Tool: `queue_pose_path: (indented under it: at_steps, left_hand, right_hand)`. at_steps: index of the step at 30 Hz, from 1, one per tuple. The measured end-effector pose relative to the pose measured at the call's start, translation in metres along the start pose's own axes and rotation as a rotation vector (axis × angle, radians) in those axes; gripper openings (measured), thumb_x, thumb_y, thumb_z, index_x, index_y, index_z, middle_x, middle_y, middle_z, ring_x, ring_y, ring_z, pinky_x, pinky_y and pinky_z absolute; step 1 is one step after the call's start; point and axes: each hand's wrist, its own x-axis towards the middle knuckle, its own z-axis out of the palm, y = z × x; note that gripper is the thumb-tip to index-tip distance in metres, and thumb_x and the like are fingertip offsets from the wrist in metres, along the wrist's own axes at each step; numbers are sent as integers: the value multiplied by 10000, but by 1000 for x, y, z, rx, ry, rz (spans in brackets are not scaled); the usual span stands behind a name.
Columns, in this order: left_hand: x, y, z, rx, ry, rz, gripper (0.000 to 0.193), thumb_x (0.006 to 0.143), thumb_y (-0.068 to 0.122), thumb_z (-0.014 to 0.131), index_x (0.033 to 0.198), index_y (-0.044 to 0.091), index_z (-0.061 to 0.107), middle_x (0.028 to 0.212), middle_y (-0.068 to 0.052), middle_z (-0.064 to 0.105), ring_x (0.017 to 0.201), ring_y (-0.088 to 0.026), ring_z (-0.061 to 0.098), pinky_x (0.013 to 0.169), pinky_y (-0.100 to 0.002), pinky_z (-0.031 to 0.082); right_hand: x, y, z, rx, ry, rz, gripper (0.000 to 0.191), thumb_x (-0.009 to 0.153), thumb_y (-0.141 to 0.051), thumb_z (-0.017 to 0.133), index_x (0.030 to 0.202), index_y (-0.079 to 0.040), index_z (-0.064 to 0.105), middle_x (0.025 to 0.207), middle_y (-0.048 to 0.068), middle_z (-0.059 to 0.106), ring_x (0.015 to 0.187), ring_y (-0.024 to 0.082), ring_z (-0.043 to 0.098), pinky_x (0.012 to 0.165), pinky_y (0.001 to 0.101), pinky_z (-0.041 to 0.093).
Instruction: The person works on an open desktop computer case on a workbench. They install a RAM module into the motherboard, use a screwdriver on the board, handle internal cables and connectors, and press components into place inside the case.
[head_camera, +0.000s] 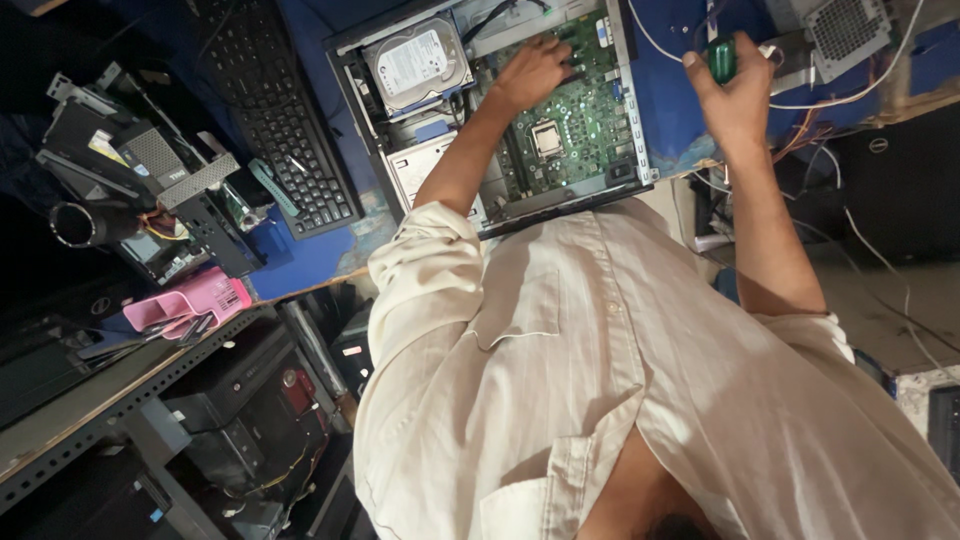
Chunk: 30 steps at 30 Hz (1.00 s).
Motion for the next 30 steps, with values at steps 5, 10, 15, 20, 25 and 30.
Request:
queue_pose_path:
  at_steps: [5, 10, 15, 20, 25, 30]
  left_hand:
    - [1, -2, -2, 46, 36, 43, 224, 782, 98, 703, 986, 135, 788, 1198, -113, 667, 1226, -323, 607, 1063, -459, 469]
    - [7, 2, -5, -250, 106, -127, 254, 698, 88, 723, 945, 143, 746, 1191, -163, 672, 1025, -400, 651, 859, -521, 521]
    - [15, 13, -6, -502, 167, -490, 164, 814, 51, 670, 961, 125, 661, 1055, -100, 686, 1015, -330, 688, 925, -468, 551]
    - [3, 4, -7, -416, 288, -304, 205, 816, 66, 707, 1014, 119, 700, 1081, -142, 644, 1026, -390, 670, 887, -502, 535]
    - [-1, 3, -8, -363, 63, -182, 256, 770, 49, 701, 1011, 131, 731, 1353, -161, 613, 1089, -412, 653, 950, -514, 509]
    - [7, 10, -9, -379, -20, -290, 253, 806, 56, 690, 1044, 134, 723, 1441, -163, 573, 1133, -424, 636, 1026, -547, 459]
  right_hand:
    - [1, -3, 3, -10, -7, -5, 264, 1027, -144, 806, 966, 5, 597, 773, 33, 581, 708, 121, 514, 660, 315, 428]
    - [3, -10, 8, 2, -17, -23, 294, 1031, -135, 806, 934, 14, 573, 786, 45, 547, 731, 130, 480, 673, 324, 414]
    - [3, -9, 3, -8, -7, 8, 276, 1023, -151, 805, 955, -6, 580, 789, 27, 585, 723, 113, 517, 667, 317, 427]
    - [3, -2, -1, -53, 9, -14, 298, 1021, -150, 821, 962, 3, 572, 783, 29, 556, 711, 128, 493, 656, 331, 416]
    - [3, 1, 3, 8, 8, -6, 287, 1012, -145, 822, 974, 7, 581, 794, 22, 565, 719, 123, 485, 648, 332, 408]
    - [3, 2, 3, -1, -11, 17, 295, 1020, -155, 815, 954, 0, 574, 784, 16, 570, 712, 113, 516, 656, 315, 430]
